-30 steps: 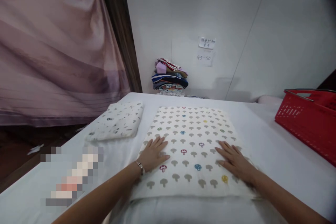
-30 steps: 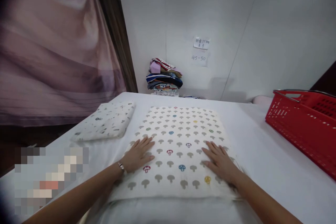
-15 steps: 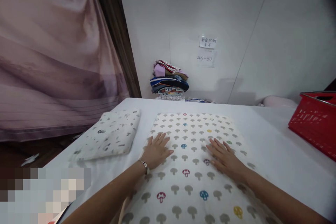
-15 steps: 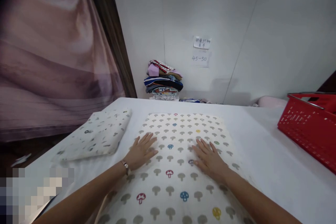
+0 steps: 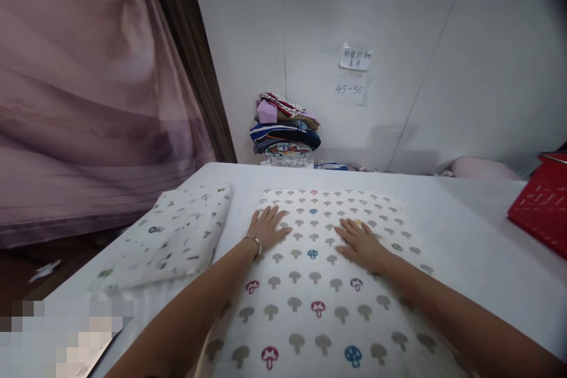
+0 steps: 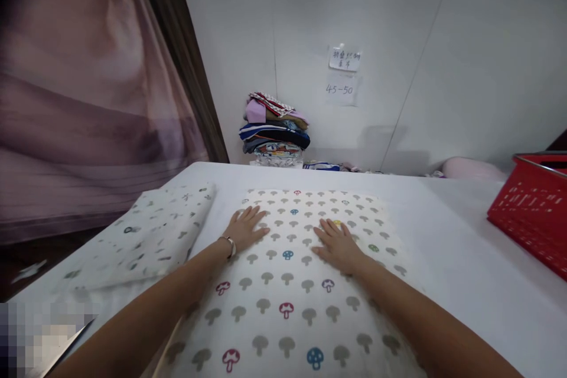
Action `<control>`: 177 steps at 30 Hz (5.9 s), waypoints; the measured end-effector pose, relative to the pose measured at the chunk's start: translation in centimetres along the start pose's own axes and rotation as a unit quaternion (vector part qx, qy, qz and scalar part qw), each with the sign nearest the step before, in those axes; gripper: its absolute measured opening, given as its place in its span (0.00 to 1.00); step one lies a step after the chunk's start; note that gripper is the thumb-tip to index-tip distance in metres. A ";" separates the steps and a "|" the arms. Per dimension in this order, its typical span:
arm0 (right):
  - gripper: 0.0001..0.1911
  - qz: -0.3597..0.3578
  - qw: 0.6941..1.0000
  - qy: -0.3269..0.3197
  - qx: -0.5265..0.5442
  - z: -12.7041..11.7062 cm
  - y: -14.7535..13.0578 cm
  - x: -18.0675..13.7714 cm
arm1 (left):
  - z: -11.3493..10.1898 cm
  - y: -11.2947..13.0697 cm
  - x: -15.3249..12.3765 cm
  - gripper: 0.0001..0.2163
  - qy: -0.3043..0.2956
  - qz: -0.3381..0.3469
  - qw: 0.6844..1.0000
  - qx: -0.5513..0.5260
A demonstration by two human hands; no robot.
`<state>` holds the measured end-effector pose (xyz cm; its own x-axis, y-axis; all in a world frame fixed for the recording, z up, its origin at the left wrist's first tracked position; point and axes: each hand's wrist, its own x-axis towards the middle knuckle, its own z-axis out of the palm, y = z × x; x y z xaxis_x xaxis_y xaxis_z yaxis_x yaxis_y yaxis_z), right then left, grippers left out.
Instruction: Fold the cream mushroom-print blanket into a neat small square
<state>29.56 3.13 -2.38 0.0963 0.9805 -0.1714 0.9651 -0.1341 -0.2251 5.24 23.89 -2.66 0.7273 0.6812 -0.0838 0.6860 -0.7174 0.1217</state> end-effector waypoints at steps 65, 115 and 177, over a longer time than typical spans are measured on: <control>0.34 0.074 0.994 0.043 -0.065 3.2 1.1 -12.8 | 0.8 3.7 -15.3 0.31 -0.050 0.138 0.989 0.010; 0.15 -0.208 0.950 0.193 -0.127 5.2 -7.1 -20.5 | 2.6 8.4 -23.1 0.10 0.191 0.284 0.935 0.096; 0.11 -0.168 0.953 0.251 0.006 3.6 -6.8 -19.5 | 2.0 10.0 -21.2 0.10 0.258 0.296 0.918 0.052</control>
<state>20.25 -15.64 -0.91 -0.1106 0.9131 0.3924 0.9595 0.2011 -0.1974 -3.27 1.94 -1.67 0.8844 0.1270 0.4492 0.1923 -0.9760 -0.1027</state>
